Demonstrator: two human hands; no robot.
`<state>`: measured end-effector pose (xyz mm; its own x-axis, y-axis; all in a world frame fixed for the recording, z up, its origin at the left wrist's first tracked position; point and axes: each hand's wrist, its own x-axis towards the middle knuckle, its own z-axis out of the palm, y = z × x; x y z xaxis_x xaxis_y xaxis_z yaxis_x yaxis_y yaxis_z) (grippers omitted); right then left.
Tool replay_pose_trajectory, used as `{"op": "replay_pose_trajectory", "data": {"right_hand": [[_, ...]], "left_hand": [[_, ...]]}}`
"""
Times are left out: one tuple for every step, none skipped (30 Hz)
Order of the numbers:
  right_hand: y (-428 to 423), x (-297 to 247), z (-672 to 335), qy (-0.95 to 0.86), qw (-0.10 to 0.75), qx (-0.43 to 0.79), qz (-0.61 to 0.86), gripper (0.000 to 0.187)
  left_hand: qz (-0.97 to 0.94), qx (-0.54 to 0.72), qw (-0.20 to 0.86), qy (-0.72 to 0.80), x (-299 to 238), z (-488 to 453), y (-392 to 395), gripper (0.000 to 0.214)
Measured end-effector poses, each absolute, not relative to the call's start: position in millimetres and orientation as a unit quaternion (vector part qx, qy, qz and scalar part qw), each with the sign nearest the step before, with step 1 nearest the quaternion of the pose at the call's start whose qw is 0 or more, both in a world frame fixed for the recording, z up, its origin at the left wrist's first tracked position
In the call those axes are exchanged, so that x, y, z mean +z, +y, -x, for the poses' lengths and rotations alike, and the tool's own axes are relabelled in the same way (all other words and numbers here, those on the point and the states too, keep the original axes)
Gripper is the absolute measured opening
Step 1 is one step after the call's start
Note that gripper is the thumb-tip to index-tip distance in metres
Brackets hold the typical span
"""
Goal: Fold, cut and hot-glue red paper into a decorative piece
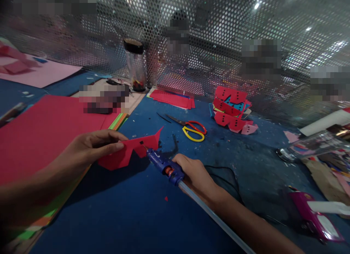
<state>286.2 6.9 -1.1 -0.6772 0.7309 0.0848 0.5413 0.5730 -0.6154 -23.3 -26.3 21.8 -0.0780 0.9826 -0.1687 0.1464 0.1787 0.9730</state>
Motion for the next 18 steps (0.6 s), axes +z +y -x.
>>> {"op": "replay_pose_trajectory", "data": {"right_hand": [[7,-1,-286,-0.871,0.167,0.282,0.365,0.019],[7,-1,-286,-0.872,0.166,0.281,0.366,0.019],[7,-1,-286,-0.872,0.164,0.278,0.368,0.019],[7,-1,-287,-0.872,0.163,0.275,0.371,0.019],[6,-1,-287,-0.872,0.162,0.273,0.372,0.019],[6,-1,-287,-0.872,0.164,0.273,0.371,0.018],[6,0,-286,-0.872,0.167,0.275,0.37,0.018],[6,1,-285,-0.87,0.172,0.278,0.37,0.017],[5,3,-284,-0.866,0.18,0.283,0.37,0.015],[4,6,-282,-0.861,0.187,0.292,0.373,0.013],[2,9,-280,-0.853,0.194,0.302,0.378,0.011],[1,13,-278,-0.845,0.201,0.314,0.383,0.011],[-1,16,-275,-0.835,0.206,0.324,0.395,0.013],[-3,19,-273,-0.826,0.211,0.334,0.403,0.016],[-4,21,-272,-0.816,0.216,0.344,0.412,0.02],[-5,22,-271,-0.805,0.219,0.355,0.421,0.023],[-6,22,-271,-0.795,0.223,0.368,0.427,0.025],[-6,21,-272,-0.783,0.225,0.384,0.434,0.026]], "left_hand": [[-0.472,0.432,0.488,0.594,22,24,-26,0.03],[-0.471,0.432,0.49,0.593,21,26,-26,0.03],[-0.472,0.43,0.493,0.591,21,27,-25,0.029],[-0.475,0.429,0.494,0.589,21,29,-25,0.029],[-0.479,0.427,0.495,0.586,21,30,-25,0.028],[-0.483,0.425,0.497,0.582,21,31,-25,0.028],[-0.484,0.426,0.497,0.58,21,31,-25,0.027],[-0.483,0.428,0.498,0.579,21,32,-26,0.027],[-0.48,0.43,0.499,0.579,21,32,-26,0.026],[-0.477,0.431,0.501,0.579,22,31,-26,0.026],[-0.475,0.432,0.503,0.579,21,31,-26,0.026],[-0.474,0.431,0.505,0.578,21,32,-26,0.026],[-0.474,0.43,0.509,0.576,20,32,-26,0.026],[-0.473,0.429,0.512,0.574,19,33,-25,0.026],[-0.472,0.429,0.515,0.573,18,34,-24,0.026],[-0.469,0.43,0.517,0.572,17,34,-23,0.026],[-0.466,0.432,0.52,0.571,16,35,-22,0.026],[-0.462,0.432,0.524,0.57,15,36,-22,0.026]]}}
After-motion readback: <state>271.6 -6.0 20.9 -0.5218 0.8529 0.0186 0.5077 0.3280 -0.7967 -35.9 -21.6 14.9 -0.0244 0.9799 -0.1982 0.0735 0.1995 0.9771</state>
